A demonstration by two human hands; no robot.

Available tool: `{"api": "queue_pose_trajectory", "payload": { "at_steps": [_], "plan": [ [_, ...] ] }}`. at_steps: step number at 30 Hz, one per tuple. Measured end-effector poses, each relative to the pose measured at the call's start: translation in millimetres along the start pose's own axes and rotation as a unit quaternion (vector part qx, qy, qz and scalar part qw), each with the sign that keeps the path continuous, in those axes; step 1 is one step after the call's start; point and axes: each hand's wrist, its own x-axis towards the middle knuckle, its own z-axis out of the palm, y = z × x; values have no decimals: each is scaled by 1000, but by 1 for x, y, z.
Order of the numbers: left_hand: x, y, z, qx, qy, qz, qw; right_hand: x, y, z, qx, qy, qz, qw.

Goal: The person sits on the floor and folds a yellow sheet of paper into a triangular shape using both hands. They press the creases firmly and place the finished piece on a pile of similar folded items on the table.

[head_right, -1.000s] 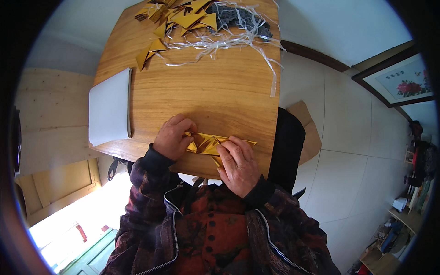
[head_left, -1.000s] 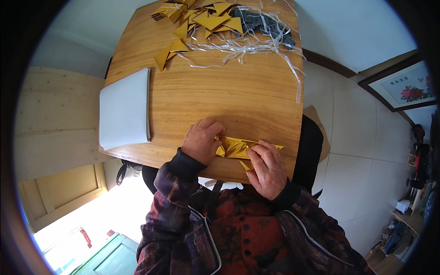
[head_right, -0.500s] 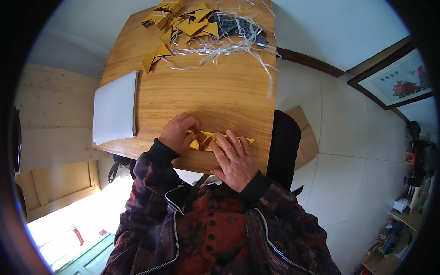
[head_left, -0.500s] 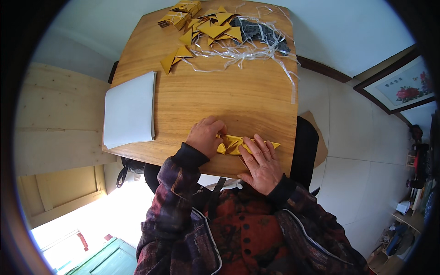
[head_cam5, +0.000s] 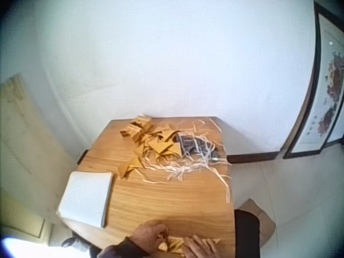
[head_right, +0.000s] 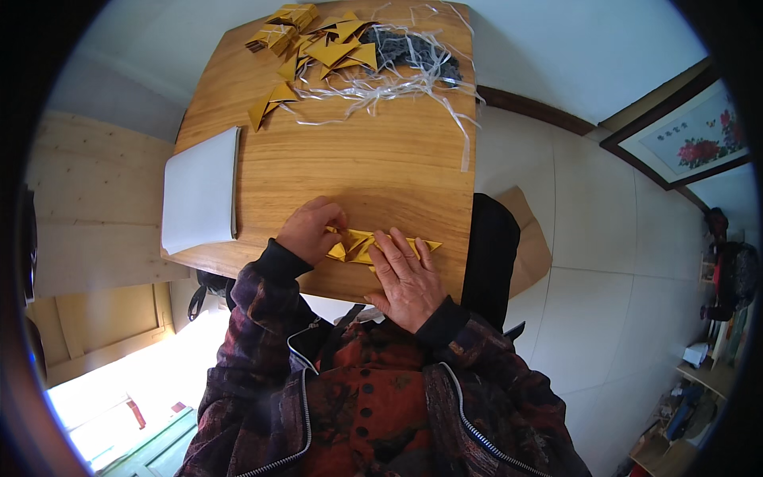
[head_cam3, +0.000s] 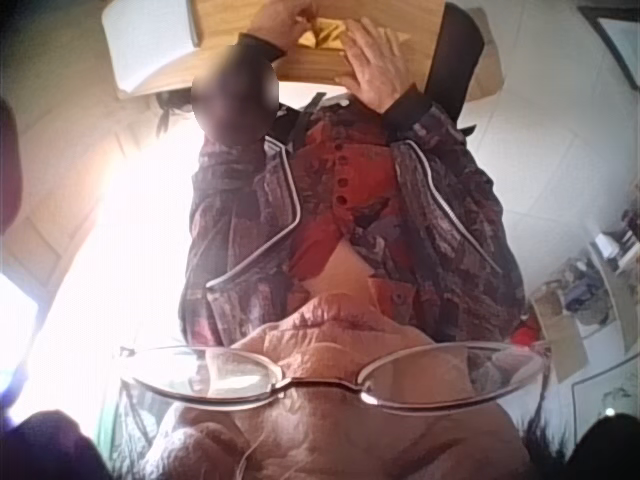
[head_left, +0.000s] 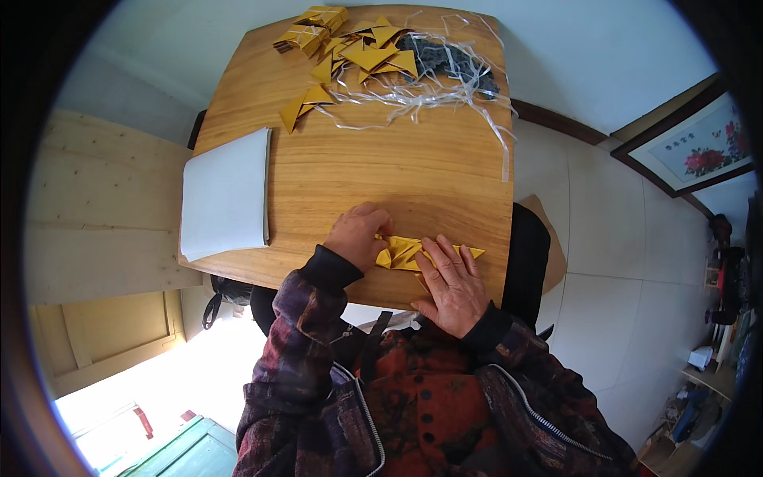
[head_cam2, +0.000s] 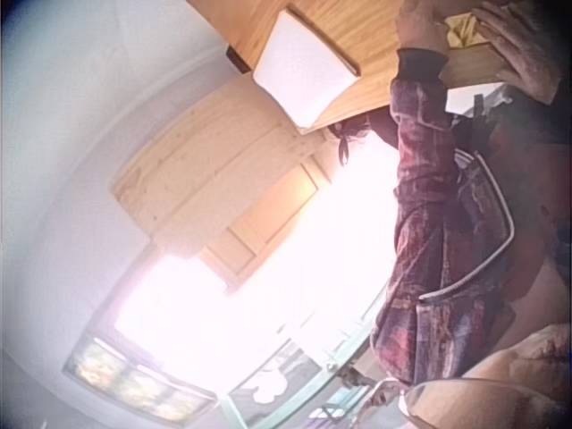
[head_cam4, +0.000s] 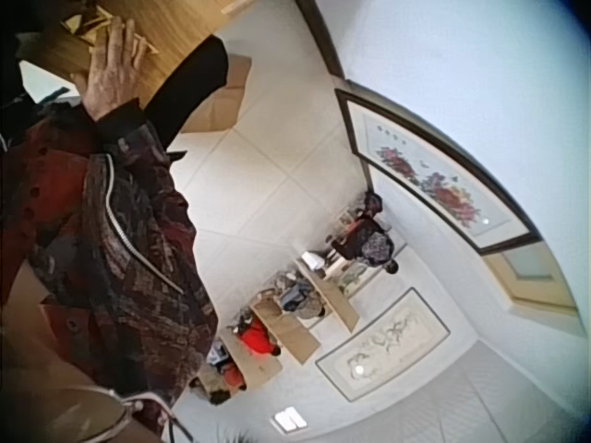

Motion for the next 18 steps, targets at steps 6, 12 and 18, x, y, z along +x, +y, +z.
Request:
{"api": "queue_pose_trajectory", "payload": {
  "at_steps": [6,12,18],
  "plan": [
    [0,1,-1,-2,-8,-11,1000,0,0,-1,0,-3,0,1000],
    [1,0,-1,-2,-11,-10,1000,1,-1,-2,-1,-2,0,1000],
    [2,0,-1,-1,-14,-9,1000,1,-2,-3,-8,-5,0,1000]
  ]
}}
